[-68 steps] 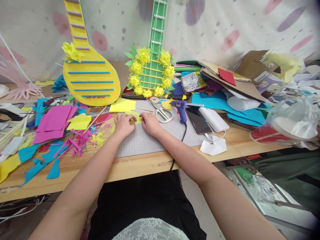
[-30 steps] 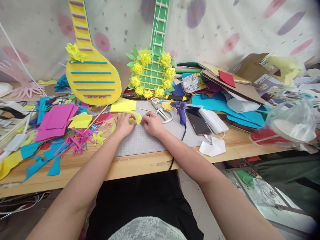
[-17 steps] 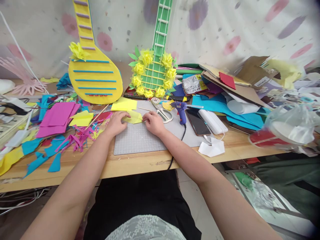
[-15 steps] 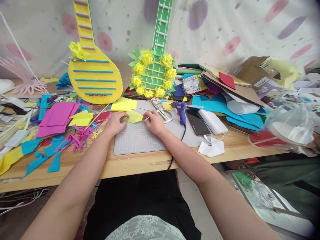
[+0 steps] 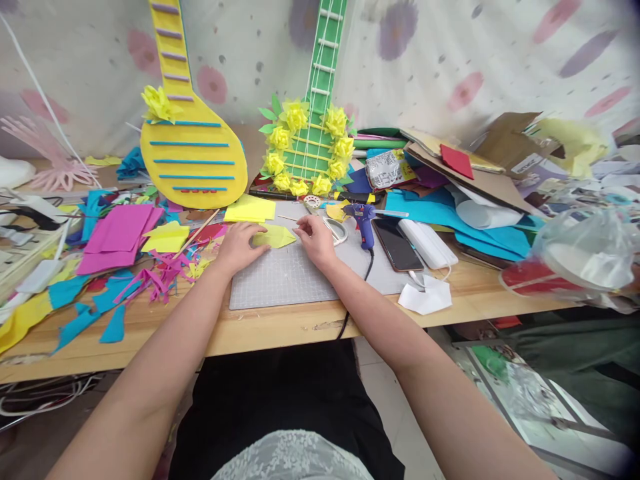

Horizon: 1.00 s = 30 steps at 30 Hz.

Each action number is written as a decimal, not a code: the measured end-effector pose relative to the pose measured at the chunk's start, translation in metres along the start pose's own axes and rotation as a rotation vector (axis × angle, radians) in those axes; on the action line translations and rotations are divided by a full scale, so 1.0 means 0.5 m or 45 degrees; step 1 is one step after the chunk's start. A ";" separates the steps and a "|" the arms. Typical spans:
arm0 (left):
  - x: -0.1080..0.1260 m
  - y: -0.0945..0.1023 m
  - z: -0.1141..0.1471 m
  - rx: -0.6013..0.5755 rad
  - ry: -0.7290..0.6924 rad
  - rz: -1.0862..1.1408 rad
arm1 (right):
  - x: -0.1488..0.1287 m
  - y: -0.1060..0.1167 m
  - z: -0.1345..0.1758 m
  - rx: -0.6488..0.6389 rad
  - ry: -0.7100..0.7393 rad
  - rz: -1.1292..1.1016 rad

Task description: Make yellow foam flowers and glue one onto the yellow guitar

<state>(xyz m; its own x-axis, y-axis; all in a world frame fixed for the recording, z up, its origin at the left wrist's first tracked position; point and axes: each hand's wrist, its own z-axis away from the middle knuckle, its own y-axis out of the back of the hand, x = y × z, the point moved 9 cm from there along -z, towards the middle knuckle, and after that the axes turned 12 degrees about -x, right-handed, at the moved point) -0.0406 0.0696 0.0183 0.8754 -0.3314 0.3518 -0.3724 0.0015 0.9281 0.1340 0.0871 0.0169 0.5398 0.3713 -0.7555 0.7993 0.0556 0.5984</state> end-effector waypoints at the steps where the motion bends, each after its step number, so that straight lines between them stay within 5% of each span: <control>1: 0.002 -0.002 -0.001 -0.014 -0.021 0.010 | 0.007 0.000 -0.002 -0.006 -0.027 -0.079; 7: -0.018 0.015 0.001 0.128 0.063 0.073 | 0.029 -0.011 0.001 -0.089 -0.158 -0.428; 16: 0.025 0.031 0.011 0.274 0.104 0.018 | 0.006 -0.016 -0.001 -0.095 0.029 0.075; 26: 0.011 -0.022 -0.005 -0.028 0.161 0.099 | -0.053 -0.075 0.014 -0.359 0.347 0.474; 30: 0.009 -0.029 -0.007 -0.063 0.098 0.067 | -0.053 -0.085 0.004 -0.335 0.304 0.620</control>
<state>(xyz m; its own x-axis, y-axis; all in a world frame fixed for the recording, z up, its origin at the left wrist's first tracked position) -0.0301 0.0715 0.0070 0.8770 -0.2562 0.4066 -0.4043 0.0640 0.9124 0.0865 0.0730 0.0109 0.7289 0.6078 -0.3151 0.3660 0.0431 0.9296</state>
